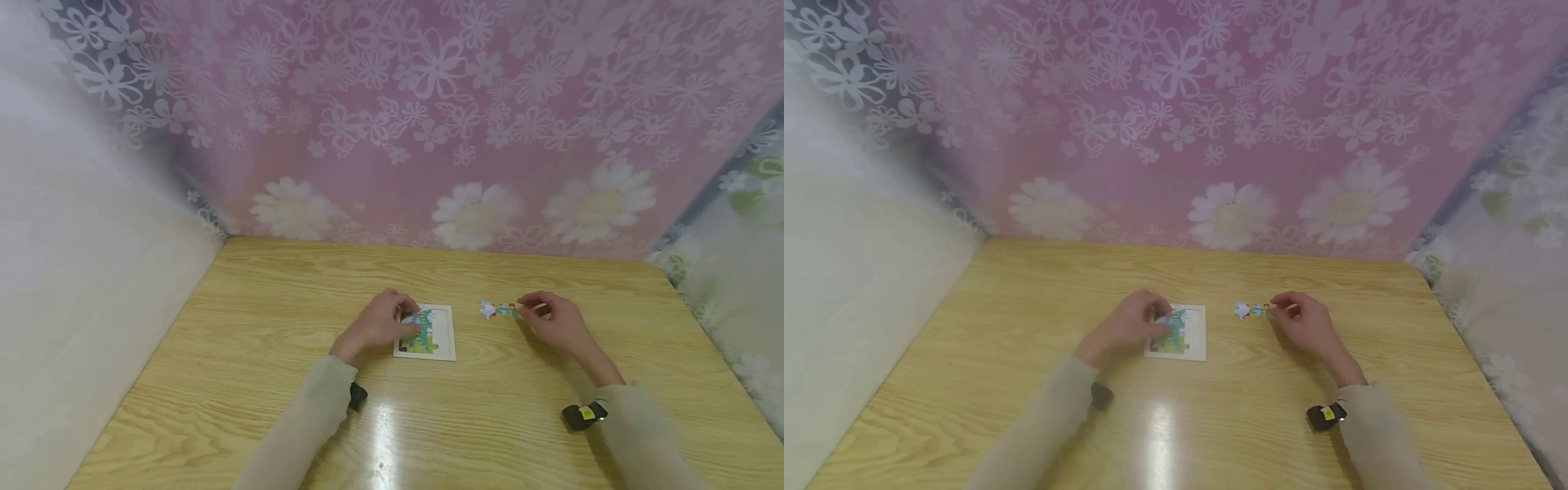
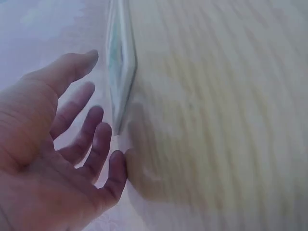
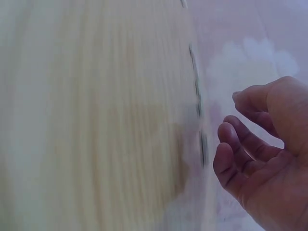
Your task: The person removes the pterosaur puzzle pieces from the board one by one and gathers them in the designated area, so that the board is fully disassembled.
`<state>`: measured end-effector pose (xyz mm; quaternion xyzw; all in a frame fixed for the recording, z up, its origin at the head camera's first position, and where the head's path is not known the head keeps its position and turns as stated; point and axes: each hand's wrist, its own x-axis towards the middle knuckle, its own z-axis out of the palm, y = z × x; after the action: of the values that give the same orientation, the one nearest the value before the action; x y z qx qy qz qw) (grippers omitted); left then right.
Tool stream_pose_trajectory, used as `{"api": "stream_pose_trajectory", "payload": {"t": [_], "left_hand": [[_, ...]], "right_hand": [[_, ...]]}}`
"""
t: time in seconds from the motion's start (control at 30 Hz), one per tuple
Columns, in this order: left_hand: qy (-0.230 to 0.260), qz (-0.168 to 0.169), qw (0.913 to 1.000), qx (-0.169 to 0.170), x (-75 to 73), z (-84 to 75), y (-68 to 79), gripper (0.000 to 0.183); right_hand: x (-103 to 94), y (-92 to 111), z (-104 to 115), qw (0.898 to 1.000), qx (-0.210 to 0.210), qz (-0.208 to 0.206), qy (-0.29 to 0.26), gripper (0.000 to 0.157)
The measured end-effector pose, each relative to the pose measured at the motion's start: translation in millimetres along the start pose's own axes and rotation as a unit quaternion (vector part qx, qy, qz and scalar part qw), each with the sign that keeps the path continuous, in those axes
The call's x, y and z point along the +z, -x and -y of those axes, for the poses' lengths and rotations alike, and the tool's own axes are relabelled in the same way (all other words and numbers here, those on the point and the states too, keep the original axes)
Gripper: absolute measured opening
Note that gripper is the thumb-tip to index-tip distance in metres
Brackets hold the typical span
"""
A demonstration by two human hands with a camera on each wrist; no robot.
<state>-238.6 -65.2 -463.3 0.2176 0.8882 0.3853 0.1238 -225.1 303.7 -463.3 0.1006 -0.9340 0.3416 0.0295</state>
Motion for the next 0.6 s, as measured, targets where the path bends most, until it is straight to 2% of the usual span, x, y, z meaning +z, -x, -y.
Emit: {"api": "stream_pose_trajectory", "payload": {"t": [0.1,0.27,0.6], "left_hand": [[-0.036,-0.012,0.9992,-0.012,0.4,-0.8,-0.4,0.038],[-0.082,-0.011,0.9964,-0.017,-0.4,-0.6,-1.4,0.047],[-0.075,0.002,0.9968,-0.027,-0.9,-2.7,-3.6,0.051]], "right_hand": [[10.6,0,15,1.0,-0.007,0.01,-0.02,0.025],[27.5,-6,37,0.998,-0.022,0.024,-0.048,0.023],[53.6,-17,61,0.996,-0.059,0.048,-0.047,0.019]]}}
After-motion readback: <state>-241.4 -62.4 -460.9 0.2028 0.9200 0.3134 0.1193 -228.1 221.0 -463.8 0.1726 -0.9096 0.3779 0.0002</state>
